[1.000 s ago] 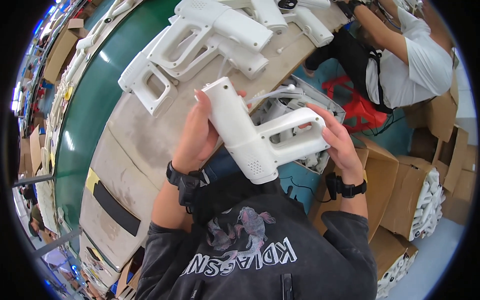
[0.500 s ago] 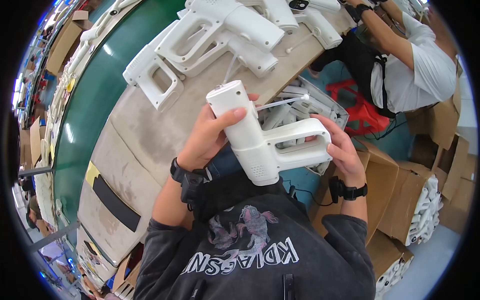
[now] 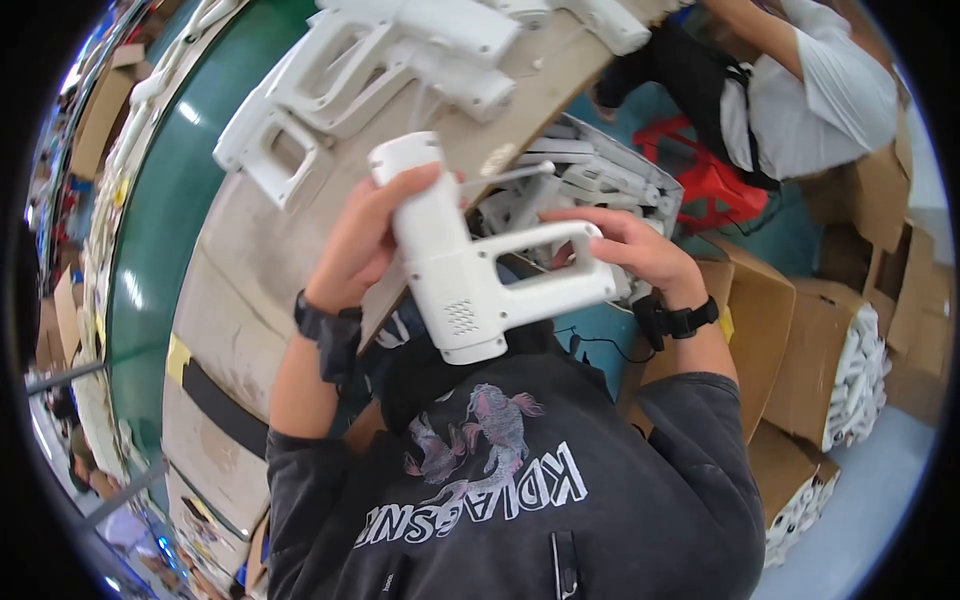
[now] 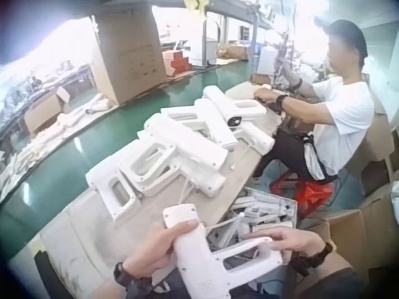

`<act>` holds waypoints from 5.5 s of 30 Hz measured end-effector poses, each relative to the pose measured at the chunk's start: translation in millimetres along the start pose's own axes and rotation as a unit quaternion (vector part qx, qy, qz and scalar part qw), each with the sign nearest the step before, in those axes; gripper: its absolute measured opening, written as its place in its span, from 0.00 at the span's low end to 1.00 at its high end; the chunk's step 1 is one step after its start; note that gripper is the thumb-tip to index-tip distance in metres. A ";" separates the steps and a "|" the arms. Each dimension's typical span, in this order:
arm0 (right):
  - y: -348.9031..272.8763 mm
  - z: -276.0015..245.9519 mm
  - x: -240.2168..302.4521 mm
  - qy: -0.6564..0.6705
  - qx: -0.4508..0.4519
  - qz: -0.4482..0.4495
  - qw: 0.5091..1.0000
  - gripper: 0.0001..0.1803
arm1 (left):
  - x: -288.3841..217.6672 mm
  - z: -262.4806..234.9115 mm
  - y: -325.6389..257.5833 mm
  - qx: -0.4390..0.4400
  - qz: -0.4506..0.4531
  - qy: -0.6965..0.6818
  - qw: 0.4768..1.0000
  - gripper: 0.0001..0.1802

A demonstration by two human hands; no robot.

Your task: The person applies small black pads to the internal components of white plastic sprayers, fits the two halves of the sprayer housings together, and stacks the assembled units on the workbench.

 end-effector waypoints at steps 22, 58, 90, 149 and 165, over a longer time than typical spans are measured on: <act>25.0 66.4 -50.4 -0.129 0.100 0.065 0.984 0.36 | 24.3 58.1 1.8 0.072 0.066 0.250 0.963 0.51; 26.0 24.9 -92.1 -0.087 -0.081 0.178 0.977 0.34 | 100.2 28.8 -28.6 0.154 -0.052 0.258 0.952 0.45; -42.2 -242.8 -221.9 -0.084 -0.283 0.313 0.903 0.28 | 5.5 12.3 -26.1 0.004 0.353 0.690 0.632 0.47; 340.2 -70.0 -395.0 -0.599 -0.129 0.163 0.774 0.37 | 12.5 10.4 -3.6 0.077 0.090 0.771 0.626 0.60; 354.8 -58.4 -387.6 -0.561 -0.126 0.102 0.812 0.17 | 14.3 6.1 -2.0 0.069 0.077 0.788 0.607 0.62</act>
Point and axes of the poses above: each hand's wrist, its own y-axis towards the middle knuckle, its own z-axis out of the palm, x = y × z, the point moved 10 cm from there along y, towards the middle knuckle, and after that the axes turned 5 degrees about -x, right-handed, at the moved point
